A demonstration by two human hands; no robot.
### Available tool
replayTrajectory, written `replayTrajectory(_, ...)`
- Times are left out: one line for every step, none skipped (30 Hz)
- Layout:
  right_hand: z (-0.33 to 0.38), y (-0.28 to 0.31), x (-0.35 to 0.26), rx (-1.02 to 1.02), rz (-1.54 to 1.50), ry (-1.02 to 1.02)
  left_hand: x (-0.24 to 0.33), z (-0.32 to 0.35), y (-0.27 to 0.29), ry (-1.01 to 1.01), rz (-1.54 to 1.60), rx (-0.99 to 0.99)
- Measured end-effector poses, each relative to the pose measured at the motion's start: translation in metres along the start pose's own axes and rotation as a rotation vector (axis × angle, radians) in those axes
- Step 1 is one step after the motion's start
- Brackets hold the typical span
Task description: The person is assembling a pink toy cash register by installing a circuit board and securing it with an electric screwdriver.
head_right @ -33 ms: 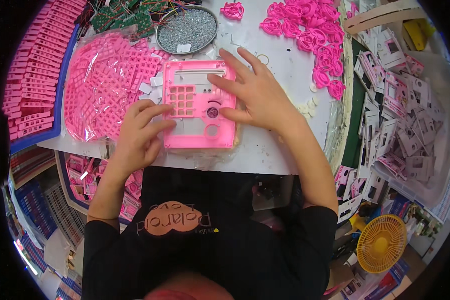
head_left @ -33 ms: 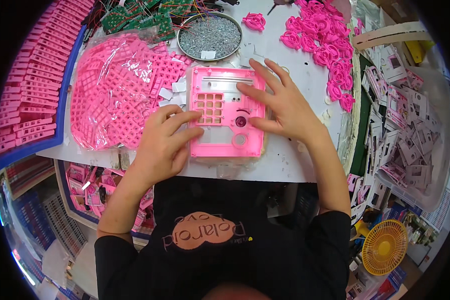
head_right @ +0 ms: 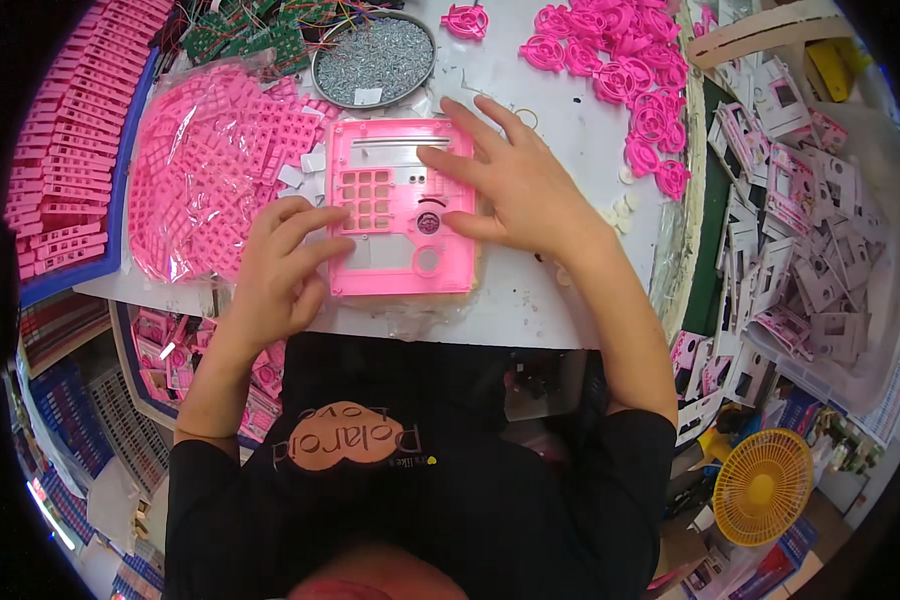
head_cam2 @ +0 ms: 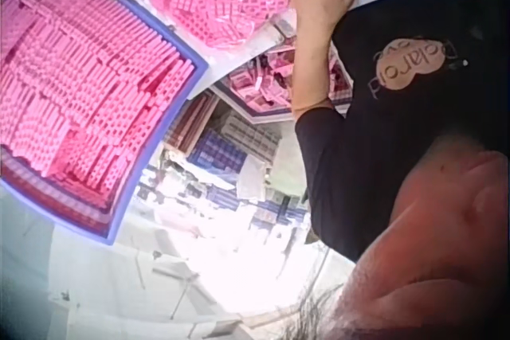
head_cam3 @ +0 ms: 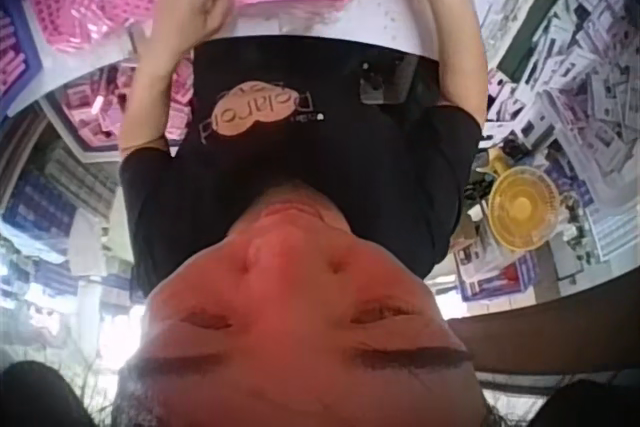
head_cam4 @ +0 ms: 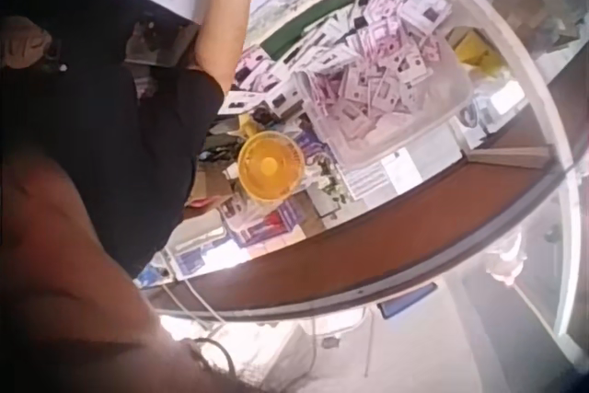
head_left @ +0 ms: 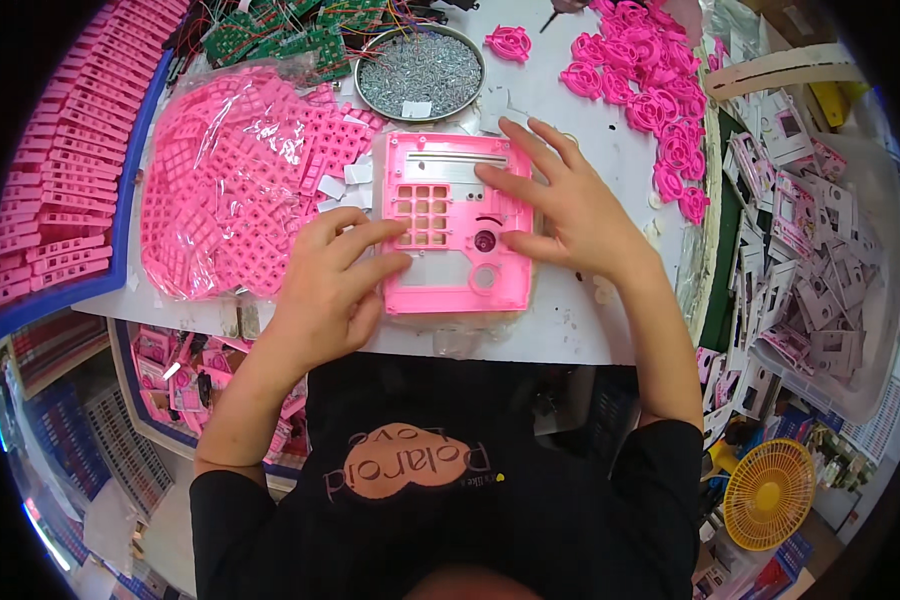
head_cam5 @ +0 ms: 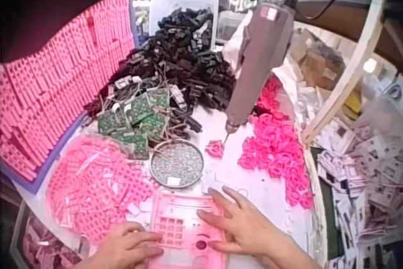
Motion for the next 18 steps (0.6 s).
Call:
replayTrajectory(0.001,0.002,0.001,-0.034,-0.003,0.002,0.004,-0.004,0.001,0.002,-0.022,0.017)
replayTrajectory(0.003,0.005,0.002,-0.067,-0.006,0.004,0.009,-0.009,0.0,-0.003,-0.013,-0.005)
replayTrajectory(0.004,0.005,0.003,-0.102,-0.011,0.006,0.015,-0.013,-0.001,-0.007,-0.003,-0.028)
replayTrajectory(0.005,0.005,0.001,-0.075,0.002,-0.026,0.017,-0.015,-0.003,-0.011,0.007,-0.052)
replayTrajectory(0.007,0.004,-0.007,-0.049,0.016,-0.058,0.015,-0.015,-0.006,0.002,0.016,-0.056)
replayTrajectory(0.008,0.001,-0.013,-0.021,0.026,-0.09,0.012,-0.015,-0.01,0.016,0.022,-0.064)
replayTrajectory(0.01,-0.001,-0.018,0.014,0.071,-0.125,0.01,-0.017,-0.012,0.025,0.033,-0.07)
replayTrajectory(0.012,-0.006,-0.022,0.048,0.115,-0.161,0.011,-0.02,-0.013,0.011,0.014,-0.05)
replayTrajectory(0.015,-0.009,-0.024,0.084,0.161,-0.199,0.014,-0.025,-0.016,-0.006,-0.005,-0.031)
replayTrajectory(0.015,-0.012,-0.025,0.107,0.145,-0.197,0.017,-0.029,-0.017,-0.023,-0.023,-0.013)
replayTrajectory(0.016,-0.014,-0.025,0.13,0.129,-0.196,0.018,-0.028,-0.023,-0.042,-0.046,-0.074)
replayTrajectory(0.019,-0.012,-0.022,0.151,0.128,-0.197,0.02,-0.027,-0.03,-0.069,-0.064,-0.124)
replayTrajectory(0.025,-0.007,-0.017,0.214,0.007,-0.232,0.022,-0.026,-0.036,-0.096,-0.082,-0.175)
replayTrajectory(0.032,-0.003,-0.012,0.279,-0.115,-0.266,0.022,-0.025,-0.036,-0.093,-0.085,-0.175)
replayTrajectory(0.04,0.001,-0.006,0.344,-0.231,-0.303,0.021,-0.024,-0.036,-0.096,-0.083,-0.176)
replayTrajectory(0.054,0.005,0.016,0.374,-0.284,-0.473,0.021,-0.022,-0.035,-0.085,-0.085,-0.179)
replayTrajectory(0.072,0.014,0.046,0.404,-0.336,-0.642,0.021,-0.022,-0.035,-0.079,-0.08,-0.184)
replayTrajectory(0.089,0.019,0.068,0.437,-0.392,-0.815,0.022,-0.022,-0.036,-0.075,-0.075,-0.181)
Point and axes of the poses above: each hand's wrist, its own z-axis away from the middle knuckle, its own y-axis out of the back of the hand, x = y × z, the point moved 6 cm from there along -z, towards the middle knuckle
